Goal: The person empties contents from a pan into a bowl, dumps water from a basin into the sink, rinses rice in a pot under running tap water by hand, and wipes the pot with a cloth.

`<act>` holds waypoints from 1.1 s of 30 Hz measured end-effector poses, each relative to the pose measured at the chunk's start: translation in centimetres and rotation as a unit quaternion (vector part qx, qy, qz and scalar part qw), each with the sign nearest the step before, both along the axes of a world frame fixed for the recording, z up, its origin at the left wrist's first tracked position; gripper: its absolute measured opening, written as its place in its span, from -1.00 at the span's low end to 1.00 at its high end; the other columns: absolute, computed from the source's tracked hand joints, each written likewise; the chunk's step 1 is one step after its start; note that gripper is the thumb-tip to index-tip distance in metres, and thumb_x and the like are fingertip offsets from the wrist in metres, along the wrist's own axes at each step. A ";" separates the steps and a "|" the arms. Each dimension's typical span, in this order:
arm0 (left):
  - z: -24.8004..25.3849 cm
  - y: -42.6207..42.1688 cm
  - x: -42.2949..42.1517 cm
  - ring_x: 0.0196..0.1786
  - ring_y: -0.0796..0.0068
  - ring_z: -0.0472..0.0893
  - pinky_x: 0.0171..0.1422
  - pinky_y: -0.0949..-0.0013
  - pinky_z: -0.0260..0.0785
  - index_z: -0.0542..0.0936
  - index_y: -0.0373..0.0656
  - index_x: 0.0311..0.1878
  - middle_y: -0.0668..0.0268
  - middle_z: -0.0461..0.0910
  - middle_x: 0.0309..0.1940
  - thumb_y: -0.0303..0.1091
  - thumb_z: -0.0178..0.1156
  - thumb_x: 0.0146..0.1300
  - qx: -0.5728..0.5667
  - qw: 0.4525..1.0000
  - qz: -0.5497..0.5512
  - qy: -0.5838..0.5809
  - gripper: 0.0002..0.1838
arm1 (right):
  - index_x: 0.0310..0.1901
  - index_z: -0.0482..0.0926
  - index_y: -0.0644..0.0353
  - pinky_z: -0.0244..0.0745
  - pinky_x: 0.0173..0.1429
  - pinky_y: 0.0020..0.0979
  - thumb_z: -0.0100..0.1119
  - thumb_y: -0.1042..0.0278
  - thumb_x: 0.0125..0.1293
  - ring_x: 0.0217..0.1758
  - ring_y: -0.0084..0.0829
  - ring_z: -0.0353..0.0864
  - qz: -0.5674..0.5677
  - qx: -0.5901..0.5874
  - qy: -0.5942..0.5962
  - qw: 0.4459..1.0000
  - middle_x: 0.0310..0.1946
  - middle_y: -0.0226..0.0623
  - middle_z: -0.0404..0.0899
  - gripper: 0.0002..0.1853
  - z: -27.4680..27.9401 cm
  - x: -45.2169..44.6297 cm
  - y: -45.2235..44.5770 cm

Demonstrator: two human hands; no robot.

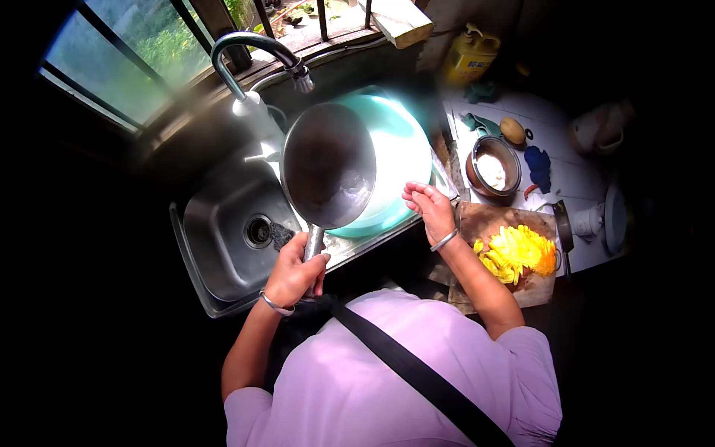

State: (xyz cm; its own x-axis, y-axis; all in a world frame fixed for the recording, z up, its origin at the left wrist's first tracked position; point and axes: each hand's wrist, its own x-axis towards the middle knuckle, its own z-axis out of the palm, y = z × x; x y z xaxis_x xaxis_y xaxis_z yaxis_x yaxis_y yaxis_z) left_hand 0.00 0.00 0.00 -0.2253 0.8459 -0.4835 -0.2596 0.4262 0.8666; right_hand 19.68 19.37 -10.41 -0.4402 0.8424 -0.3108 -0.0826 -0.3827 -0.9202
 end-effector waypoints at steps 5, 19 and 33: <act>0.4 -0.8 -1.5 -0.79 0.57 0.33 -0.71 0.53 0.19 0.33 -0.28 -0.25 0.31 0.36 -0.71 -0.50 0.06 0.09 -0.002 0.999 0.006 -0.049 -0.83 | -0.04 0.48 0.36 0.41 -0.08 -0.57 -0.04 0.48 0.26 -0.14 -0.52 0.54 0.010 0.006 0.009 1.000 -0.18 -0.28 0.55 -0.74 -0.1 -1.4 -0.8; -0.4 -1.8 -3.6 -0.78 0.57 0.34 -0.70 0.54 0.22 0.31 -0.30 -0.22 0.32 0.37 -0.69 -0.53 0.04 0.10 0.025 0.988 -0.126 -0.088 -0.82 | -0.11 0.51 0.39 0.44 -0.05 -0.52 -0.07 0.53 0.28 -0.16 -0.50 0.55 -0.053 0.256 -0.134 0.956 -0.24 -0.25 0.55 -0.78 3.2 0.1 -7.4; 2.4 -3.9 5.9 -0.76 0.57 0.34 -0.68 0.54 0.23 0.34 -0.29 -0.21 0.32 0.35 -0.69 -0.52 0.06 0.10 0.023 0.939 -0.326 -0.102 -0.81 | -0.17 0.51 0.37 0.43 -0.05 -0.35 0.00 0.69 0.05 -0.17 -0.18 0.51 -0.139 0.549 -0.298 0.768 -0.26 -0.10 0.50 -0.74 9.4 11.4 -16.1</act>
State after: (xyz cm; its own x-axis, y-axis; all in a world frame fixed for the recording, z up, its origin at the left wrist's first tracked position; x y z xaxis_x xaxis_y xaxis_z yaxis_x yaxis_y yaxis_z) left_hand 5.87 -3.85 2.43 0.4418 0.7930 -0.4195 -0.1187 0.5151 0.8488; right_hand 31.05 3.31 -0.97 -0.2503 0.7765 0.5783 0.5410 0.6075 -0.5816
